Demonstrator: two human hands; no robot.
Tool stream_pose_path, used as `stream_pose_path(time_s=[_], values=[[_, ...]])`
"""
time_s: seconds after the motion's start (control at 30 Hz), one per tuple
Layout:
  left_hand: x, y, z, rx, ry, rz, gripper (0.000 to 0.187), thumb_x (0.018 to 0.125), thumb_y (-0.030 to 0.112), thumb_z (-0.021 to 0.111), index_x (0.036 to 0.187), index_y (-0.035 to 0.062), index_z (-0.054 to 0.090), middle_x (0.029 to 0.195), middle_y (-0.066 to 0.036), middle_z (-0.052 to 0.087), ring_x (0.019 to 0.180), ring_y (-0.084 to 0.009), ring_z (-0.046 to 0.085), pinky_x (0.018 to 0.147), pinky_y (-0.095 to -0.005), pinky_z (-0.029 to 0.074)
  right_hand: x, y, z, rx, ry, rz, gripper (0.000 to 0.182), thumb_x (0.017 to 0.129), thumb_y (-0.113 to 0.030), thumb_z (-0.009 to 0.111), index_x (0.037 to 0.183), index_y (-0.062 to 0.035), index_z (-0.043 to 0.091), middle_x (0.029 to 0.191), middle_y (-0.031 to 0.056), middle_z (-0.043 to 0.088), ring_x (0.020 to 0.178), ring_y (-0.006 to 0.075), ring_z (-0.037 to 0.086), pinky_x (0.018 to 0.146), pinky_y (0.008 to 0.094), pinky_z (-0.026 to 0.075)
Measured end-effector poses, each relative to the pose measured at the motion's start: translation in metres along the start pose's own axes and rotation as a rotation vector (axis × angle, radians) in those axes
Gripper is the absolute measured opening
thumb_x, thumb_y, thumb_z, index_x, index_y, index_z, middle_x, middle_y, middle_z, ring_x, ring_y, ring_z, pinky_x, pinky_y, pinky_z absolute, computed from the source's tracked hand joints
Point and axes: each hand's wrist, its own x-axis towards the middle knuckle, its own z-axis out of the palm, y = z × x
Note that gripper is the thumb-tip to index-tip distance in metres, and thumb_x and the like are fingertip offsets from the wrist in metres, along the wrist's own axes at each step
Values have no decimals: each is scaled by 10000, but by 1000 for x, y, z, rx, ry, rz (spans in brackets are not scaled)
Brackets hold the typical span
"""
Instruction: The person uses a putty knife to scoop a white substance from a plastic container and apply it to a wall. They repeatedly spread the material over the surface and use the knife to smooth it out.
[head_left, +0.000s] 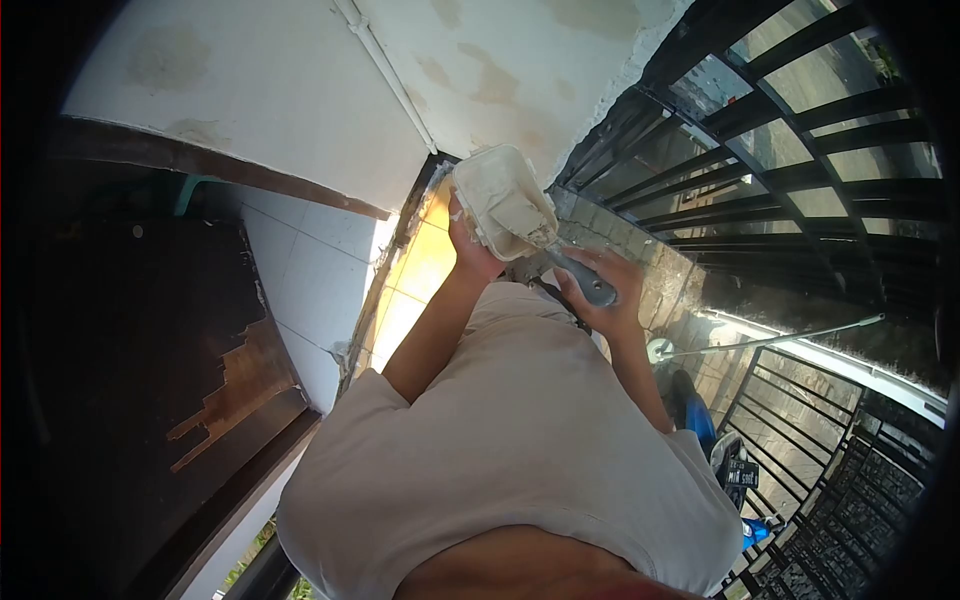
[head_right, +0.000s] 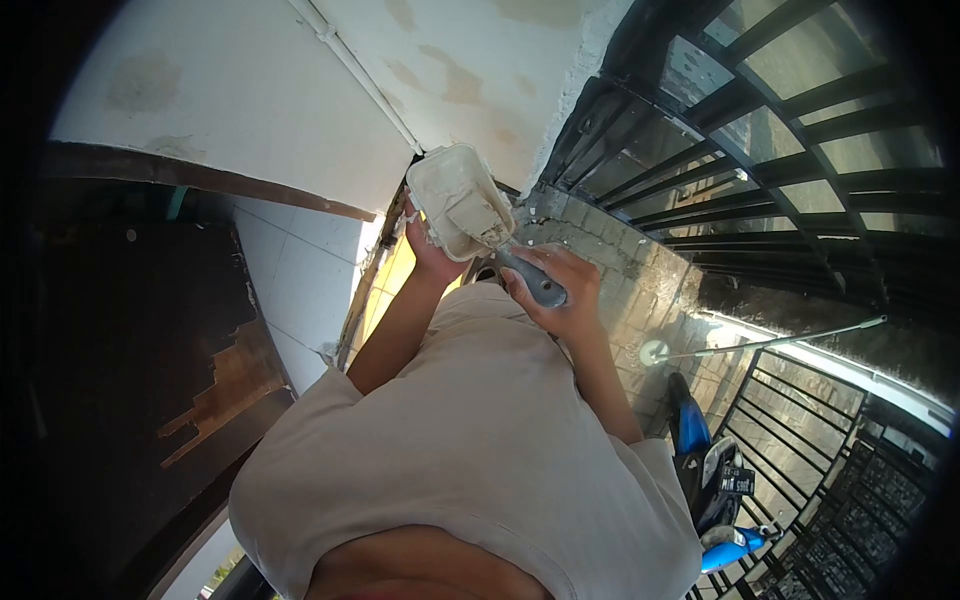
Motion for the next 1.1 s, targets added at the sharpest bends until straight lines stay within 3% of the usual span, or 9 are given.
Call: stream_pose_path(time_s=[0.53, 0.63, 0.73, 0.83, 1.1], values=[[8, 10, 5, 6, 15, 45, 840, 970, 746, 375, 1546, 133, 384, 1460, -128, 528, 1313, -326, 552, 1081, -531, 477, 12, 0, 6, -3, -90, -16, 237, 793, -130, 824, 997, -20, 774, 845, 151, 736, 709, 254, 718, 648, 310, 549], [4, 12, 5, -10, 25, 52, 840, 973, 740, 380, 1540, 120, 389, 1455, -124, 533, 1306, -320, 557, 1083, -520, 477, 8, -1, 7, -11, -73, 73, 238, 794, -137, 825, 995, -20, 776, 837, 146, 733, 687, 241, 700, 626, 304, 533], [2, 16, 3, -38, 13, 25, 834, 975, 736, 386, 1536, 118, 395, 1450, -124, 535, 1300, -314, 562, 1079, -514, 480, 9, 5, 15, 37, -22, -2, 218, 806, -80, 815, 1001, 8, 772, 762, 132, 706, 597, 166, 634, 571, 261, 459], [3, 19, -6, -20, 34, 41, 824, 978, 730, 387, 1532, 119, 402, 1441, -126, 541, 1291, -309, 568, 1075, -506, 483, 9, 7, 15, 0, -25, -44, 232, 794, -109, 821, 1001, -16, 777, 822, 142, 724, 666, 230, 684, 597, 297, 517], [-7, 23, -32, -31, 132, 170, 824, 976, 725, 393, 1532, 117, 404, 1444, -130, 539, 1312, -317, 547, 1090, -509, 466, 13, 4, 29, -7, -182, -45, 260, 779, -110, 838, 1017, -26, 777, 857, 143, 737, 710, 246, 710, 624, 307, 544]])
